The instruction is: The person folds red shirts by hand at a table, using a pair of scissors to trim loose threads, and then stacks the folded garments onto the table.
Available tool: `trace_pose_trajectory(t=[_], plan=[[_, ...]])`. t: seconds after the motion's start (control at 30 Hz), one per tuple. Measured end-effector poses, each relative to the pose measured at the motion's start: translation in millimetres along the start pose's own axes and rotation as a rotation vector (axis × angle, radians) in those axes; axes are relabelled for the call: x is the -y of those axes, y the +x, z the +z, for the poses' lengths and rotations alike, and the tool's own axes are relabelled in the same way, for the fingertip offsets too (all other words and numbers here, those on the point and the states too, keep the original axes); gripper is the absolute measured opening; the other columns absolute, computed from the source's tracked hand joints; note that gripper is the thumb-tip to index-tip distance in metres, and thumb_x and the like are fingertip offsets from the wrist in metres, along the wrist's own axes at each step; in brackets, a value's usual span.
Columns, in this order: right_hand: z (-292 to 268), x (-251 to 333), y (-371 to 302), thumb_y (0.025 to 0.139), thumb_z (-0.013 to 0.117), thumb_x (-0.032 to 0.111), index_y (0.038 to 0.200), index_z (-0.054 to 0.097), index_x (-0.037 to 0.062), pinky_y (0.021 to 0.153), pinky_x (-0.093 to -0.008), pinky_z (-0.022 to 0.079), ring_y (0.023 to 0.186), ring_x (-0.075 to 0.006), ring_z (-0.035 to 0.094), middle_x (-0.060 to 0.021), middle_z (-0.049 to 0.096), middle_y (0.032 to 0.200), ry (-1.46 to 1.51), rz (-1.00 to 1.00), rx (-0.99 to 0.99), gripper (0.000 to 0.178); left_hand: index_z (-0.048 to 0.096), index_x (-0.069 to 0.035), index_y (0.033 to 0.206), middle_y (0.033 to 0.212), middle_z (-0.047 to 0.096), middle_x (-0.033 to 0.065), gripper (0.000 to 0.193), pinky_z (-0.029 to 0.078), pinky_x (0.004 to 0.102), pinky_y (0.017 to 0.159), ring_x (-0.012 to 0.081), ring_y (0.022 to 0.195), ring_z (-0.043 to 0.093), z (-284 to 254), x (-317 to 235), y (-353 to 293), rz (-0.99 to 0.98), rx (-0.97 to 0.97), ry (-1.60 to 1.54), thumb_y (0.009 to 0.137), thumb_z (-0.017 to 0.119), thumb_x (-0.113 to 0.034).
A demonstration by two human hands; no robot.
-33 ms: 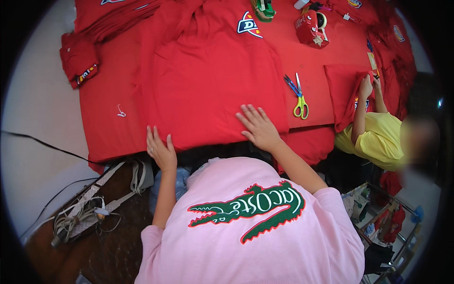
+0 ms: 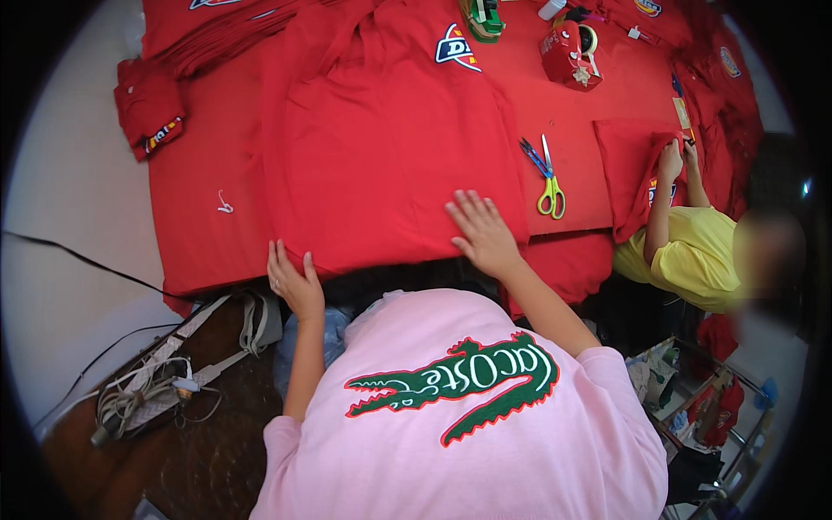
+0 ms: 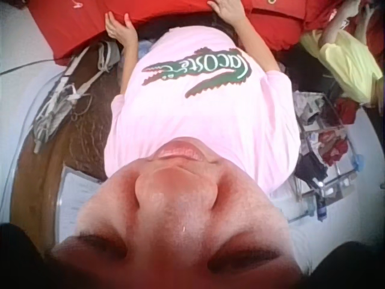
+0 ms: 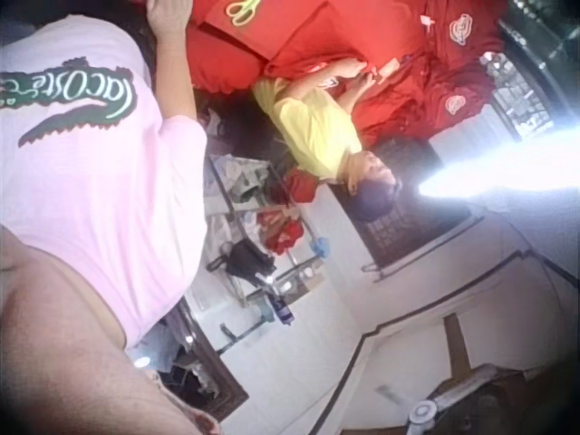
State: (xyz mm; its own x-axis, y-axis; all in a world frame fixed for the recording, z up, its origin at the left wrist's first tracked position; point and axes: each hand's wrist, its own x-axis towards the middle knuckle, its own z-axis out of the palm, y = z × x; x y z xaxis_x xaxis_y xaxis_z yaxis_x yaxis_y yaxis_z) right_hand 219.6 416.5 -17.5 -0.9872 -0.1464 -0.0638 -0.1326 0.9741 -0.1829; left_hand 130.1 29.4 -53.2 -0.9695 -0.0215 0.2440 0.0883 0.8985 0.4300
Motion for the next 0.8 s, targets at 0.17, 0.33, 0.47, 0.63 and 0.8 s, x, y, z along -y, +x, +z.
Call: trace_pose_trajectory(t=[0.17, 0.33, 0.47, 0.63, 0.8], plan=[[4.7, -25.7, -30.3, 0.104, 0.053, 0.039, 0.163, 0.032, 0.0137, 0.127, -0.05, 0.017, 0.158, -0.0326, 0.022, -0.0156, 0.025, 0.17, 0.083, 0.255, -0.192, 0.067, 0.063, -0.004, 0.124, 0.125, 0.058, 0.0175, 0.044, 0.042, 0.0483, 0.104, 0.0377, 0.119, 0.055, -15.6, 15.4, -31.7, -0.182, -0.066, -0.171, 0.094, 0.076, -0.033], [-9.3, 26.2, 15.0, 0.086, 0.073, 0.024, 0.15, 0.047, 0.0107, 0.12, -0.0536, 0.03, 0.14, -0.0345, 0.047, -0.0167, 0.043, 0.158, 0.119, 0.059, -0.277, 0.071, 0.067, -0.006, 0.099, 0.11, 0.062, 0.0124, 0.026, 0.044, 0.0442, 0.097, 0.0324, 0.107, 0.06, -14.7, 25.2, -32.9, -0.249, -0.035, -0.158, 0.091, 0.078, -0.027], [-55.3, 115.6, 65.1, 0.085, 0.063, 0.006, 0.154, 0.045, 0.0144, 0.085, -0.0468, 0.055, 0.096, -0.036, 0.069, -0.0193, 0.068, 0.121, 0.451, -0.287, -0.059, 0.071, 0.066, -0.007, 0.089, 0.113, 0.066, 0.0072, 0.02, 0.042, 0.0497, 0.098, 0.0312, 0.109, 0.062, -29.4, -2.2, -25.0, -0.27, -0.054, -0.118, 0.092, 0.075, -0.025], [-56.7, 181.6, 93.0, 0.086, 0.067, 0.014, 0.15, 0.047, 0.0136, 0.073, -0.0456, 0.056, 0.079, -0.0337, 0.071, -0.0129, 0.07, 0.092, 0.308, -0.608, 0.055, 0.067, 0.062, -0.006, 0.108, 0.117, 0.067, 0.0092, 0.028, 0.043, 0.0495, 0.1, 0.0335, 0.115, 0.061, -4.7, 6.3, -10.9, -0.225, -0.129, -0.376, 0.091, 0.076, -0.024], [-47.3, 165.0, 69.2, 0.079, 0.071, 0.009, 0.149, 0.049, 0.0148, 0.068, -0.0473, 0.057, 0.083, -0.0358, 0.072, -0.0155, 0.065, 0.121, 0.394, -0.554, 0.161, 0.073, 0.064, -0.005, 0.104, 0.087, 0.069, 0.0086, 0.031, 0.05, 0.0463, 0.084, 0.0297, 0.084, 0.068, -5.0, 5.6, 6.9, -0.291, 0.002, -0.146, 0.087, 0.081, -0.024]])
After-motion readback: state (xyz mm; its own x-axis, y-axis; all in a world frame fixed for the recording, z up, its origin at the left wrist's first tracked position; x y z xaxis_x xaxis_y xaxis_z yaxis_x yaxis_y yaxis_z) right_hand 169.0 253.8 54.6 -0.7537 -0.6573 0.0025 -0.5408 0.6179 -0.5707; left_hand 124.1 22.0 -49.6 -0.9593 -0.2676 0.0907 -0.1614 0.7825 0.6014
